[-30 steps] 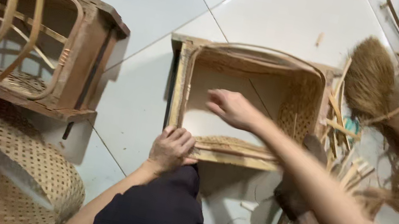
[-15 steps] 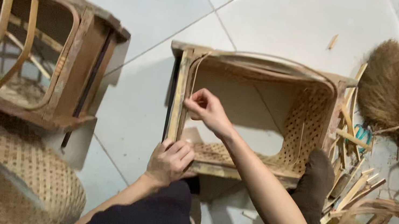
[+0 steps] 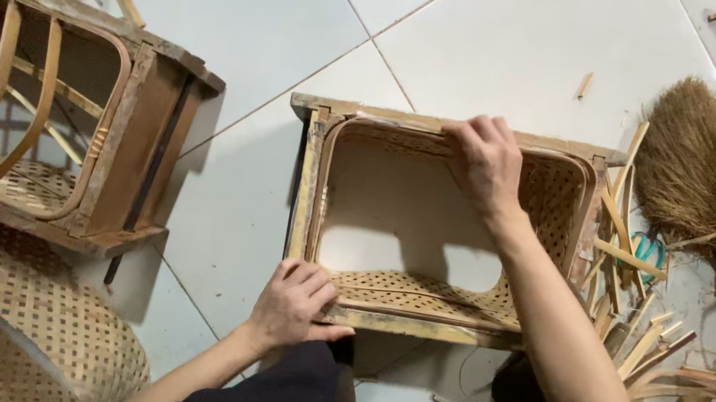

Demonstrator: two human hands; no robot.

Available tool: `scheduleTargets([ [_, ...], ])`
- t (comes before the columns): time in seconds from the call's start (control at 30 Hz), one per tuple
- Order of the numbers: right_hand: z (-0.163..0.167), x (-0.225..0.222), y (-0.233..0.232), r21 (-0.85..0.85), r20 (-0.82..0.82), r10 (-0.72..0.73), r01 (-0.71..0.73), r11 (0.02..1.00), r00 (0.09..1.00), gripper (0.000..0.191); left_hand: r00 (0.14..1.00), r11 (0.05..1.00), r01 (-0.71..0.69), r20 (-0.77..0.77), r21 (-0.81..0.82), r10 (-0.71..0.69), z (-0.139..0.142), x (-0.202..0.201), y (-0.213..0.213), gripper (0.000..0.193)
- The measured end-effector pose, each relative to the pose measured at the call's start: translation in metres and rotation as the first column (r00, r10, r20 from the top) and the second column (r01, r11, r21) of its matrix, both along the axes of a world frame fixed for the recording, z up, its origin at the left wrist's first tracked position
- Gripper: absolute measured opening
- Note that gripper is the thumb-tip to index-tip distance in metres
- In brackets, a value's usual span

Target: The person sits on the floor fitting a woven bamboo panel into a wooden basket frame, pressing and tucking its edges along the rim. They then bend thin bamboo strips across the basket opening and use a small knife to trim and secure the strips in place.

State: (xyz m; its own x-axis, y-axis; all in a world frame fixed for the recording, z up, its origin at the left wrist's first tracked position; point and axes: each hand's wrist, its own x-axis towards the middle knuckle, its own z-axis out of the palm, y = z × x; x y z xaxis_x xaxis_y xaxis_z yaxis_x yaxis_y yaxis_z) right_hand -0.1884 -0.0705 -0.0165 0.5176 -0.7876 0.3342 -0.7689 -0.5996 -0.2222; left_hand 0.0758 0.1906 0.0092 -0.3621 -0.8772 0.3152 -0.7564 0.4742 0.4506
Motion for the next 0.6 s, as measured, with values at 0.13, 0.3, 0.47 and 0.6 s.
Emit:
scheduleTargets([
  [0.13, 0.01, -0.004, 0.019, -0.013, 0.052, 0.048, -0.048, 0.999, 0.997, 0.012, 0.894, 0.91, -0.341, -0.219, 0.234, 0.391, -0.005, 0.017, -0.076, 0.039],
  [0.3, 0.032, -0.006, 0.034, 0.045, 0.032, 0.054, -0.055, 0.997, 0.998, 0.012, 0.684, 0.685, -0.336, -0.333, 0.646, 0.649, -0.025, 0.049, -0.156, 0.042],
  [0.47, 0.042, -0.009, 0.045, 0.088, 0.074, 0.098, -0.104, 0.991, 0.992, 0.008, 0.683, 0.651, -0.324, -0.307, 0.686, 0.663, -0.035, 0.057, -0.161, 0.047],
  [0.6, 0.044, -0.009, 0.049, 0.117, 0.06, 0.111, -0.117, 0.986, 0.992, 0.005, 0.707, 0.655, -0.357, -0.266, 0.666, 0.655, -0.039, 0.058, -0.165, 0.047],
])
